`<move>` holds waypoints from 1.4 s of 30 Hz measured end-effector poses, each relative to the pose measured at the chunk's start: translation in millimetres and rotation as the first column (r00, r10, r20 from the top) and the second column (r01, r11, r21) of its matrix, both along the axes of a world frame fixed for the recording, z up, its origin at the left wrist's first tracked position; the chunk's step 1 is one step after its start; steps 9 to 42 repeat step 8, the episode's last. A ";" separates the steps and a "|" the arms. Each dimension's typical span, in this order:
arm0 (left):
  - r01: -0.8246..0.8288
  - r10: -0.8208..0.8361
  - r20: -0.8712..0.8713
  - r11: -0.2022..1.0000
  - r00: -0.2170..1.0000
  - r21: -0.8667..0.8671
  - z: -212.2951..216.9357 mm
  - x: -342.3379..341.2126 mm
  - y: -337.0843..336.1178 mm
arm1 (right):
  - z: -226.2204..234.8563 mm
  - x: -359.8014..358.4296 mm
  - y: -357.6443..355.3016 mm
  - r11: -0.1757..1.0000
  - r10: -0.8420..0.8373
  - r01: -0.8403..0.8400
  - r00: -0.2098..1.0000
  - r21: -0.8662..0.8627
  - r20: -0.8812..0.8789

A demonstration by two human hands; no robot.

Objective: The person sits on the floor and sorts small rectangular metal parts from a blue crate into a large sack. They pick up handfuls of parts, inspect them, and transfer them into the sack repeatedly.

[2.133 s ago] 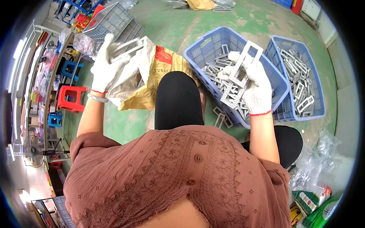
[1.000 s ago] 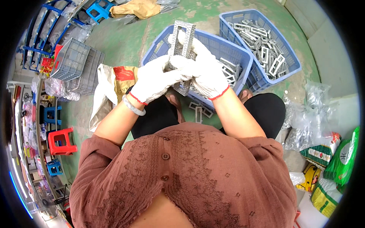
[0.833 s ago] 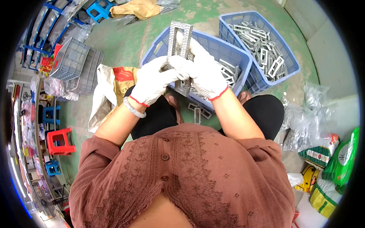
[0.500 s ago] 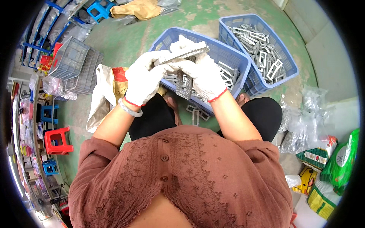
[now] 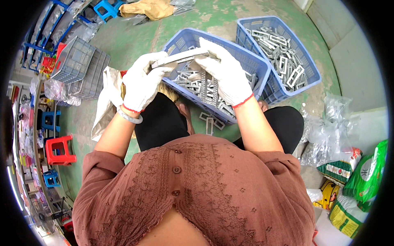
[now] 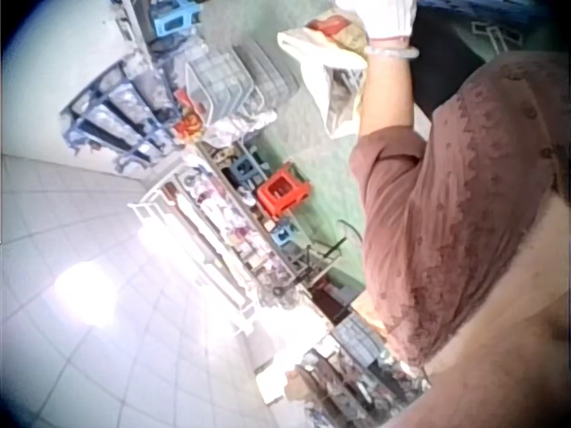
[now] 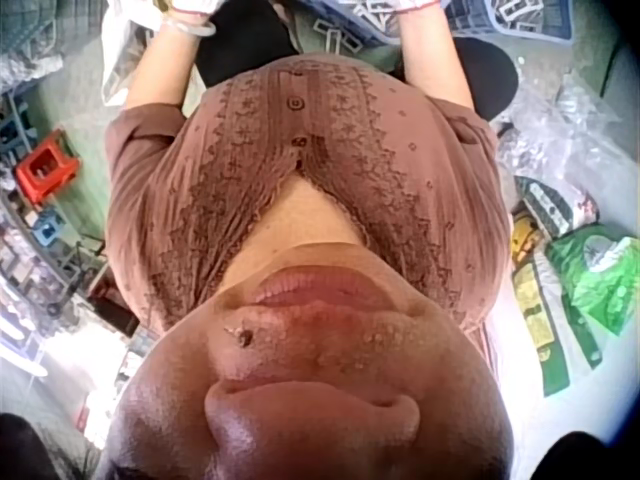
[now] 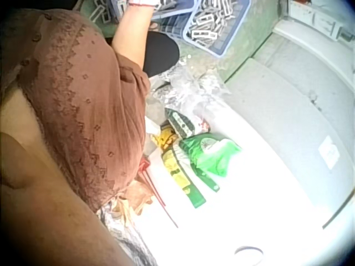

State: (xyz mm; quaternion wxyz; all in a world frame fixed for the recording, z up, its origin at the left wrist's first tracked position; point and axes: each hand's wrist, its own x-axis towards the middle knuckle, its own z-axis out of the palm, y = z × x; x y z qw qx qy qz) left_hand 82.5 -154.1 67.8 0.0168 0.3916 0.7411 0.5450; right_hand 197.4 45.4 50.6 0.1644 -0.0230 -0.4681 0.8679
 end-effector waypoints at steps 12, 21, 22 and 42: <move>0.101 -0.151 0.204 0.966 0.967 0.238 -1.9 0.9 0.0 | -1.2 -0.2 -0.8 0.999 0.031 -0.032 0.999 0.040 0.025; 0.101 -0.151 0.204 0.966 0.967 0.238 -1.9 0.9 0.0 | -1.2 -0.2 -0.8 0.999 0.031 -0.032 0.999 0.040 0.025; 0.101 -0.151 0.204 0.966 0.967 0.238 -1.9 0.9 0.0 | -1.2 -0.2 -0.8 0.999 0.031 -0.032 0.999 0.040 0.025; 0.101 -0.151 0.204 0.966 0.967 0.238 -1.9 0.9 0.0 | -1.2 -0.2 -0.8 0.999 0.031 -0.032 0.999 0.040 0.025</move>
